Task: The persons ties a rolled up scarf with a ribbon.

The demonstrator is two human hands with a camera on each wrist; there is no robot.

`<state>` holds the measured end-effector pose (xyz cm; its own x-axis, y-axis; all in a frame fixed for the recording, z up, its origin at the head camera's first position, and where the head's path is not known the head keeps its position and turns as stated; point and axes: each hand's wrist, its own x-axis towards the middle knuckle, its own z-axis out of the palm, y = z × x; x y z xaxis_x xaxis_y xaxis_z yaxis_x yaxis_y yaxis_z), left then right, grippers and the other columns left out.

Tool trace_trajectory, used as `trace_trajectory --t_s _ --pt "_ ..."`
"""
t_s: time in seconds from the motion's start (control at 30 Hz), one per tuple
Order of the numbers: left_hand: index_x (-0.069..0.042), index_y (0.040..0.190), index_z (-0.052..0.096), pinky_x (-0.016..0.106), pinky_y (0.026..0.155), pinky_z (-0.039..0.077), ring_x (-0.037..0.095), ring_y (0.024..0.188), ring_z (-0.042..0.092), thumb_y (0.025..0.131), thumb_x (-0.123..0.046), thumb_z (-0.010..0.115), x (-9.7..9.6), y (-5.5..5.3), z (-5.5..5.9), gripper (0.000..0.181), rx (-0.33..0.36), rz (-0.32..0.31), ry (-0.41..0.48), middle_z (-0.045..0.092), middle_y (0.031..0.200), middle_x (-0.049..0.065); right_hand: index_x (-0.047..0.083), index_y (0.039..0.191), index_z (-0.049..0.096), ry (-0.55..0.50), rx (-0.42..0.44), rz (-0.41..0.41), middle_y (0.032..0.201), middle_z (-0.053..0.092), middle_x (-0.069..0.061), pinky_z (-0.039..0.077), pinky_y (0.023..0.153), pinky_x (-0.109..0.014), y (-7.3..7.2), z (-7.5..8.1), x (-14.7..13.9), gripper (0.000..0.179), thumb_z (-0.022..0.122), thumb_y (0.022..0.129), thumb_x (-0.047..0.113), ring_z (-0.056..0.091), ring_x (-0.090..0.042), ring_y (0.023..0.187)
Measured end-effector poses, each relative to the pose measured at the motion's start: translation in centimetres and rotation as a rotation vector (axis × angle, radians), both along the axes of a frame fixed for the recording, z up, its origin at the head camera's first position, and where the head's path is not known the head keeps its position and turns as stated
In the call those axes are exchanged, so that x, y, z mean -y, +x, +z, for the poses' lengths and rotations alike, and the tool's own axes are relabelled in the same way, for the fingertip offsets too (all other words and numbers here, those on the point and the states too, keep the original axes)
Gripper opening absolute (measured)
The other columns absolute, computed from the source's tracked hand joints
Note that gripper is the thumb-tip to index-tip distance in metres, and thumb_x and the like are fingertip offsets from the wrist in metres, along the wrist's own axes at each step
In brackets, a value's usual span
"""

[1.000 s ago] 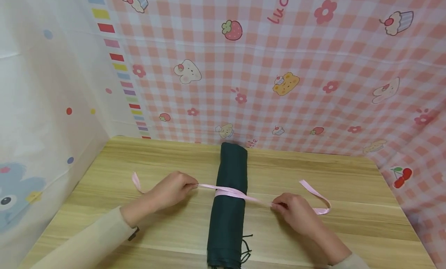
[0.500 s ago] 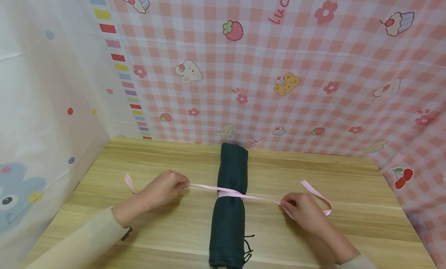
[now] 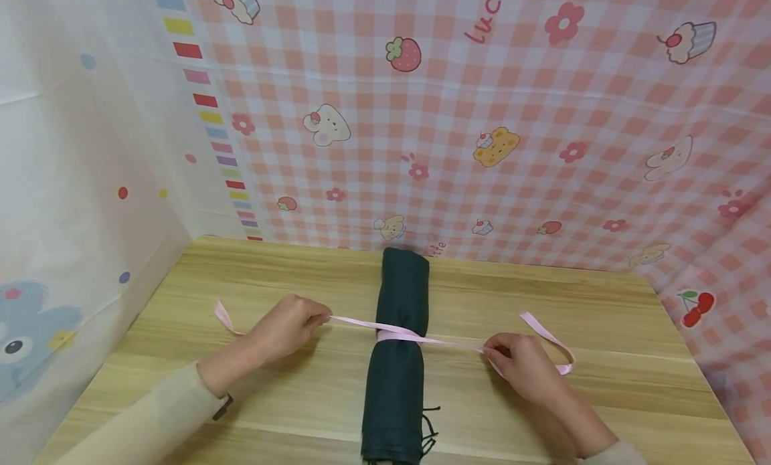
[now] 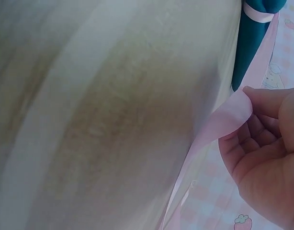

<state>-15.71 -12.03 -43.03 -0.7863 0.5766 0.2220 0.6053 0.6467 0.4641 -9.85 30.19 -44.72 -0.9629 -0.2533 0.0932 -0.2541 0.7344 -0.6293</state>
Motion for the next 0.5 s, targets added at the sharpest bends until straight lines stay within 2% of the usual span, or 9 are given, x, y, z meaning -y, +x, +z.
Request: trace_trajectory --t_s 0.07,0.13,0.2,0.27,0.4,0.5 --pt "-0.004 0.080 0.074 0.030 0.068 0.056 0.008 0.067 0.055 0.096 0.004 0.070 -0.08 0.00 -0.06 0.018 -0.001 -0.004 0.003 0.070 0.074 0.002 0.011 0.091 0.078 0.007 -0.031 0.010 0.071 0.061 0.011 0.043 0.052 -0.022 -0.01 -0.11 0.14 0.010 0.073 0.097 0.005 0.047 0.001 0.060" --pt "-0.003 0.086 0.077 0.031 0.072 0.058 0.011 0.072 0.065 0.096 0.004 0.070 -0.15 0.04 -0.14 0.014 -0.005 -0.003 0.007 0.074 0.079 0.004 0.011 0.091 0.078 0.007 -0.060 0.022 0.072 0.063 0.010 0.043 0.052 -0.022 -0.05 -0.26 0.27 0.010 0.074 0.096 0.003 0.048 0.001 0.061" --pt "-0.001 0.094 0.079 0.035 0.077 0.061 0.017 0.083 0.073 0.095 0.006 0.071 -0.18 0.08 -0.21 0.011 -0.007 0.003 0.013 0.078 0.091 0.009 0.011 0.091 0.079 0.007 -0.082 0.026 0.074 0.065 0.009 0.044 0.052 -0.022 -0.14 -0.40 0.41 0.010 0.075 0.095 0.002 0.049 0.002 0.062" --pt "-0.001 0.101 0.081 0.037 0.082 0.062 0.021 0.092 0.076 0.094 0.007 0.071 -0.23 0.12 -0.26 0.014 -0.009 0.014 0.017 0.079 0.100 0.012 0.010 0.093 0.079 0.003 -0.098 0.033 0.077 0.068 0.008 0.045 0.053 -0.022 -0.19 -0.51 0.44 0.009 0.076 0.094 0.002 0.050 0.002 0.063" --pt "0.001 0.101 0.080 0.037 0.080 0.062 0.019 0.089 0.075 0.095 0.007 0.070 -0.41 0.16 -0.31 0.013 -0.008 0.042 0.037 0.079 0.099 0.013 0.008 0.092 0.080 0.011 -0.142 0.025 0.083 0.072 0.005 0.047 0.056 -0.022 -0.24 -0.61 0.53 0.008 0.078 0.092 0.000 0.053 0.003 0.068" --pt "0.002 0.097 0.080 0.034 0.076 0.061 0.018 0.083 0.072 0.092 0.008 0.073 -0.62 0.23 -0.30 0.010 -0.054 0.065 0.059 0.077 0.091 0.010 0.009 0.089 0.079 0.028 -0.191 0.012 0.083 0.071 0.006 0.047 0.057 -0.022 -0.33 -0.62 0.68 0.009 0.079 0.090 0.000 0.053 0.002 0.070"
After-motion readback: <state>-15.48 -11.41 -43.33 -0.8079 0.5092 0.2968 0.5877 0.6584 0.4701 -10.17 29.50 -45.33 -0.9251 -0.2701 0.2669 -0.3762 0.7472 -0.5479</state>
